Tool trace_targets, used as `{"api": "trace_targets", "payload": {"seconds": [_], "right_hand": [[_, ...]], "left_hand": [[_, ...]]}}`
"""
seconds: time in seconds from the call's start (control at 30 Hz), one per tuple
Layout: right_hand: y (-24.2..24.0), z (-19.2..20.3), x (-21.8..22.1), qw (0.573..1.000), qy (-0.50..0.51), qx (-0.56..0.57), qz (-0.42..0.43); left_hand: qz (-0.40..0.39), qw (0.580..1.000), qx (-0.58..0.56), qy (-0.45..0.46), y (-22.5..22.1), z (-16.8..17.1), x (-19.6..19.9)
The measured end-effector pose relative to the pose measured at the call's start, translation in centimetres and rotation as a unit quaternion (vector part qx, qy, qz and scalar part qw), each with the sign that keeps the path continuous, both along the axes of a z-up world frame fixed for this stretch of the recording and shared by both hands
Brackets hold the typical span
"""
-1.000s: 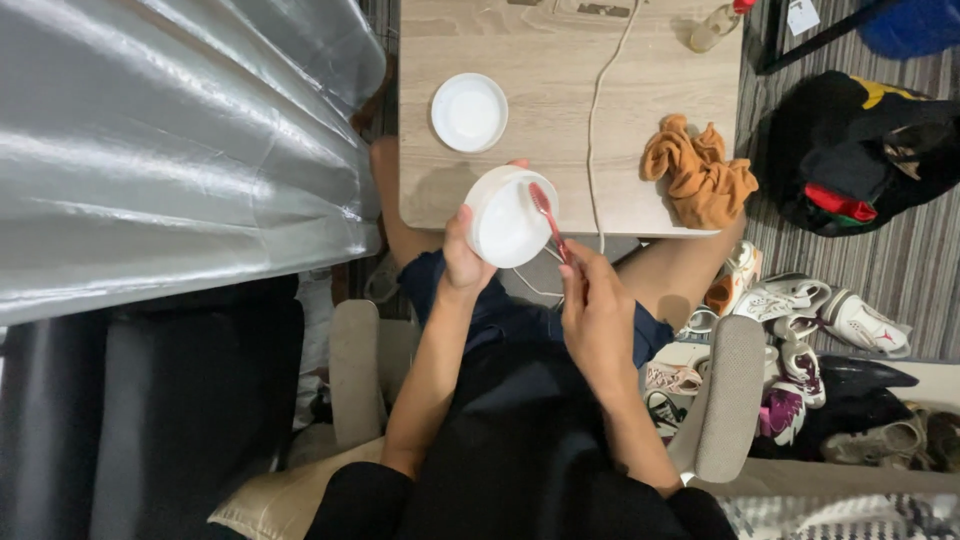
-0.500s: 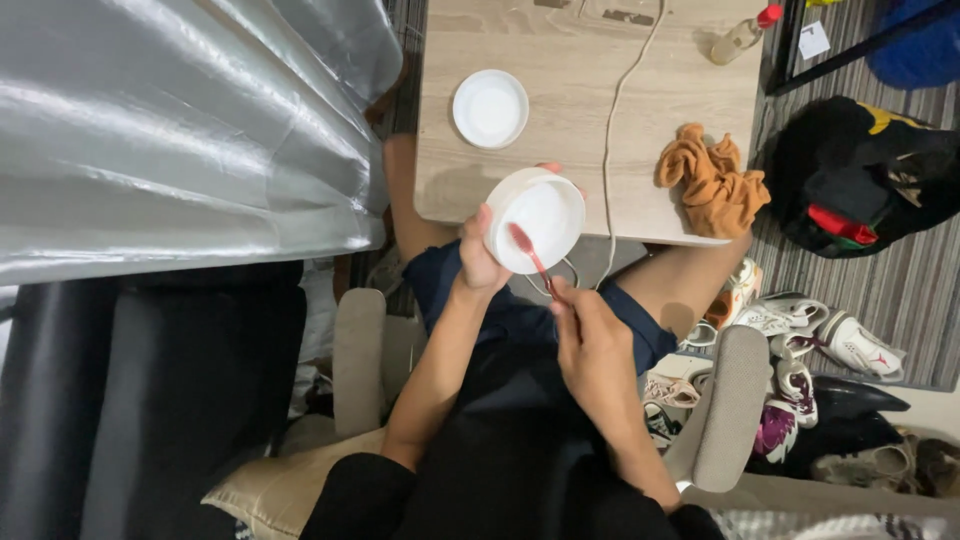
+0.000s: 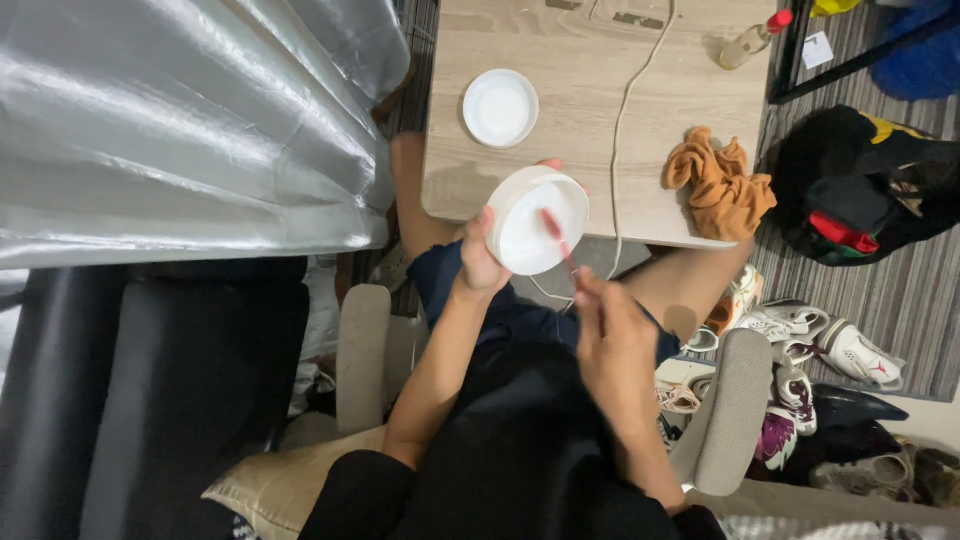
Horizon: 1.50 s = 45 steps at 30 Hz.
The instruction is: Applying a substance from a container to a small shoe component using a thin applicator tool at a repair bench.
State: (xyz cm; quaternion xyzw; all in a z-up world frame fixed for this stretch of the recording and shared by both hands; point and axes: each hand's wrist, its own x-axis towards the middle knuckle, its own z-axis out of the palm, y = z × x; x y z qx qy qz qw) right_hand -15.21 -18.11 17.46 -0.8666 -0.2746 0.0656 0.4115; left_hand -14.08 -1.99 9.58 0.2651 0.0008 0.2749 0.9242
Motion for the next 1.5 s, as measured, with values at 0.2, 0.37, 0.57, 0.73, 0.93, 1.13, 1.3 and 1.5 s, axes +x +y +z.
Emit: {"api": "trace_targets", "payload": {"seconds": [0.2, 0.37, 0.57, 0.73, 0.93, 1.13, 1.3, 1.5], "right_hand": [[0.3, 1.1, 0.2, 1.0, 0.012, 0.004, 0.01], [0.3, 0.5, -0.6, 1.0, 0.019, -0.005, 0.017], [0.3, 0.7, 0.1, 0.999, 0.029, -0.006, -0.013], [1.2, 2.8, -0.3, 0.993, 0.106, 0.032, 0.041], [-2.9, -2.5, 1.9, 0.974, 0.158, 0.151, -0.06], [-4.7, -4.7, 2.9, 0.94, 0.198, 0.262, -0.089], [-5.4, -4.9, 3.1, 0.942, 0.189, 0.258, -0.103], [-5.1, -3.0, 2.8, 0.935, 0.221, 0.25, -0.12]], "left_hand": [[0.007, 1.0, -0.006, -0.005, -0.2, -1.1, 0.3], [0.002, 1.0, 0.001, -0.009, -0.3, -2.0, 0.0], [0.022, 0.999, 0.024, 0.005, -0.2, -1.5, 0.0], [0.033, 0.998, 0.031, 0.046, -0.2, -2.6, 0.0], [0.099, 0.973, 0.182, 0.097, 3.5, -1.4, -0.3], [0.241, 0.896, 0.315, 0.199, 8.7, -3.8, 1.9], [0.32, 0.839, 0.377, 0.227, 11.5, -8.5, 6.3], [0.308, 0.769, 0.499, 0.256, 11.4, -7.7, 7.7]]}}
